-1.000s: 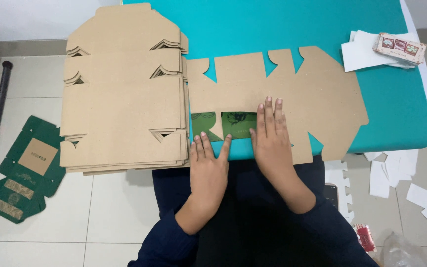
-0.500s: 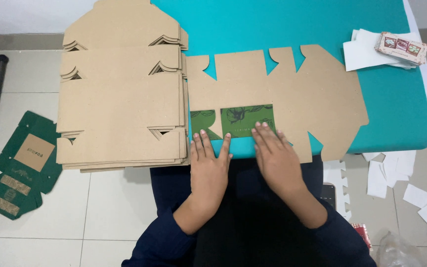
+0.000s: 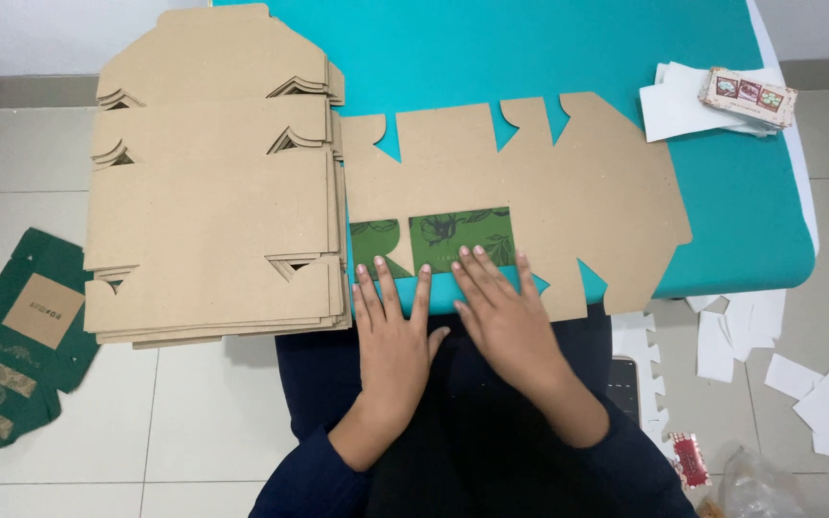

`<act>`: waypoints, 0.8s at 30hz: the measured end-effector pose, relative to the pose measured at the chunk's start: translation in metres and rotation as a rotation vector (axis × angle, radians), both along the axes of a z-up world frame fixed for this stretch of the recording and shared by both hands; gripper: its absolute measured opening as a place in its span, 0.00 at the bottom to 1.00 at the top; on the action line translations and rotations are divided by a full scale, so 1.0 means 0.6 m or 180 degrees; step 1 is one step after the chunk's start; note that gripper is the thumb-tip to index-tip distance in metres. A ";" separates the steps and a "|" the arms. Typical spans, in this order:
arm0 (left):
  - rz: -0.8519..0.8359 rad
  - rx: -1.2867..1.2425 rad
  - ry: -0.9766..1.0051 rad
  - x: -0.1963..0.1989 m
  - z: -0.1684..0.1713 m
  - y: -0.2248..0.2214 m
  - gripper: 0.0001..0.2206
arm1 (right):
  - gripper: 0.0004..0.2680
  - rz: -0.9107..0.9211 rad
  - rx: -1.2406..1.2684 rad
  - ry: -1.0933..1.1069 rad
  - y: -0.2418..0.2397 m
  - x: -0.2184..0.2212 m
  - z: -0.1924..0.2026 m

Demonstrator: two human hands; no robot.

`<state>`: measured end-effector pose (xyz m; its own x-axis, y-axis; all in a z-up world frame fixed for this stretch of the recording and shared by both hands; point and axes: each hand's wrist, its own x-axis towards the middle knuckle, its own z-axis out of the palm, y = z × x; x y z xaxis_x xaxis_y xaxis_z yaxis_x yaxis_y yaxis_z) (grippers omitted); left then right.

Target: Assembling a cardboard box by folding pre-cut sheets and tucking in flaps.

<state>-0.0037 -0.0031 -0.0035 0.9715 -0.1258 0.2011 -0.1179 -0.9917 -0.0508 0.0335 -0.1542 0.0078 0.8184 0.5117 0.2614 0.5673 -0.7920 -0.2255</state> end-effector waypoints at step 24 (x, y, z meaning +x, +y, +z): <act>-0.1170 -0.0863 0.0013 0.049 -0.020 -0.075 0.40 | 0.11 -0.1272 0.0364 0.0632 -0.180 0.032 0.019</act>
<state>0.0260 -0.0479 -0.0152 0.8730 -0.4058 0.2706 -0.4643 -0.8614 0.2061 0.0530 -0.2623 0.0189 0.9856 0.1228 0.1161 0.1595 -0.9036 -0.3976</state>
